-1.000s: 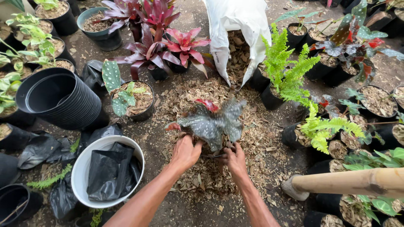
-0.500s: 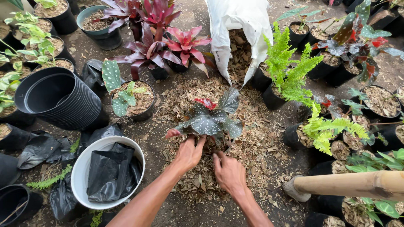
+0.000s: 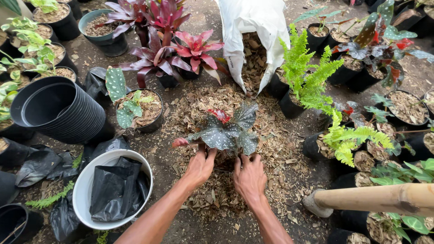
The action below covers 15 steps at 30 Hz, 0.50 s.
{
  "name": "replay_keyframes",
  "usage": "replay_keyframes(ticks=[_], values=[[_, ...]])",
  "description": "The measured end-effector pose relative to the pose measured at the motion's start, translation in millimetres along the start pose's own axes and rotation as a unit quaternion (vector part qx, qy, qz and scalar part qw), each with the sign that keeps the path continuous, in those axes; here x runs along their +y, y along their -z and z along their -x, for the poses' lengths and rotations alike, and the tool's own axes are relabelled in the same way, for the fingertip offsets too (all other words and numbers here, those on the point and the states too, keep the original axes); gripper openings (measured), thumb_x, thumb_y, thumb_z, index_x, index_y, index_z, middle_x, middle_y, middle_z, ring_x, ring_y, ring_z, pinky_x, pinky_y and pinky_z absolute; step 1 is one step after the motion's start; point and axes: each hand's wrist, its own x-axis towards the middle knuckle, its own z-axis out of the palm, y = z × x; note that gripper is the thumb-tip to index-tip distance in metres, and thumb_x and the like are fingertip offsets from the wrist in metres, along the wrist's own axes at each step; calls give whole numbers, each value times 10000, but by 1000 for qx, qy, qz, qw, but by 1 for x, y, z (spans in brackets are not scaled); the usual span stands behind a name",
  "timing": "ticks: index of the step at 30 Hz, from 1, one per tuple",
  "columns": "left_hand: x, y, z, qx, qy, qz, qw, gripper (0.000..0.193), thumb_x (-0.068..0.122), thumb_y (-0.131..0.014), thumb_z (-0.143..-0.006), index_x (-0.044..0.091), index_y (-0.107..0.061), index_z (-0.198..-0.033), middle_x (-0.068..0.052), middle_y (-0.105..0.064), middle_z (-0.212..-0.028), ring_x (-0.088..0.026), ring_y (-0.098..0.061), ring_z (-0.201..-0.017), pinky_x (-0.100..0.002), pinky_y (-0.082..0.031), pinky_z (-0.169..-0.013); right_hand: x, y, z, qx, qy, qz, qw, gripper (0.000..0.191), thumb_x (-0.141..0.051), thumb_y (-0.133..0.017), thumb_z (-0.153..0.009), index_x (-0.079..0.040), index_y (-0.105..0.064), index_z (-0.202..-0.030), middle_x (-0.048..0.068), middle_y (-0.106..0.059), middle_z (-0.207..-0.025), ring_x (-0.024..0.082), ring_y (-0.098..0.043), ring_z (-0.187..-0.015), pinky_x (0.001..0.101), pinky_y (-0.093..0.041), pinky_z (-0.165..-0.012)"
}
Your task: The person tops up the pot of a spotted begonia plant with wood chip mulch, grabbing handfuls of chips from a pile on the ground, spreading them around the base of the plant, and pressing the material down with both hands. They rotate the pot and repeat the filling and firming until the pot is topped up.
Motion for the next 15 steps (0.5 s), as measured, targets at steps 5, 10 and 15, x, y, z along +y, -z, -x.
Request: replay_keyframes(ticks=[5, 10, 15], values=[[1, 1, 0, 34, -70, -28, 997, 681, 528, -311, -1008, 169, -252, -1584, -309, -654, -1208, -443, -663, -1062, -594, -509, -992, 5, -7, -23, -52, -4, 4, 999, 429, -387, -419, -1058, -59, -694, -1097, 138, -490, -1024, 209, -510, -805, 358, -452, -504], [-15, 4, -6, 173, -225, -78, 956, 587, 453, -439, -1011, 44, -433, -1433, -285, -534, -1357, -422, -618, -1120, -589, -514, -945, 11, -1, -31, 70, 53, -2, 996, 435, -386, -465, -1024, -12, -676, -1097, 146, -531, -984, 217, -523, -752, 332, -505, -496], [-16, 5, -5, 137, -223, -92, 961, 568, 446, -412, -1006, 27, -455, -1386, -281, -548, -1310, -407, -641, -1022, -583, -530, -878, 10, -5, -47, -11, 26, -119, 992, 383, -343, -466, -1047, -28, -584, -1230, 131, -588, -944, 231, -565, -725, 401, -516, -580]])
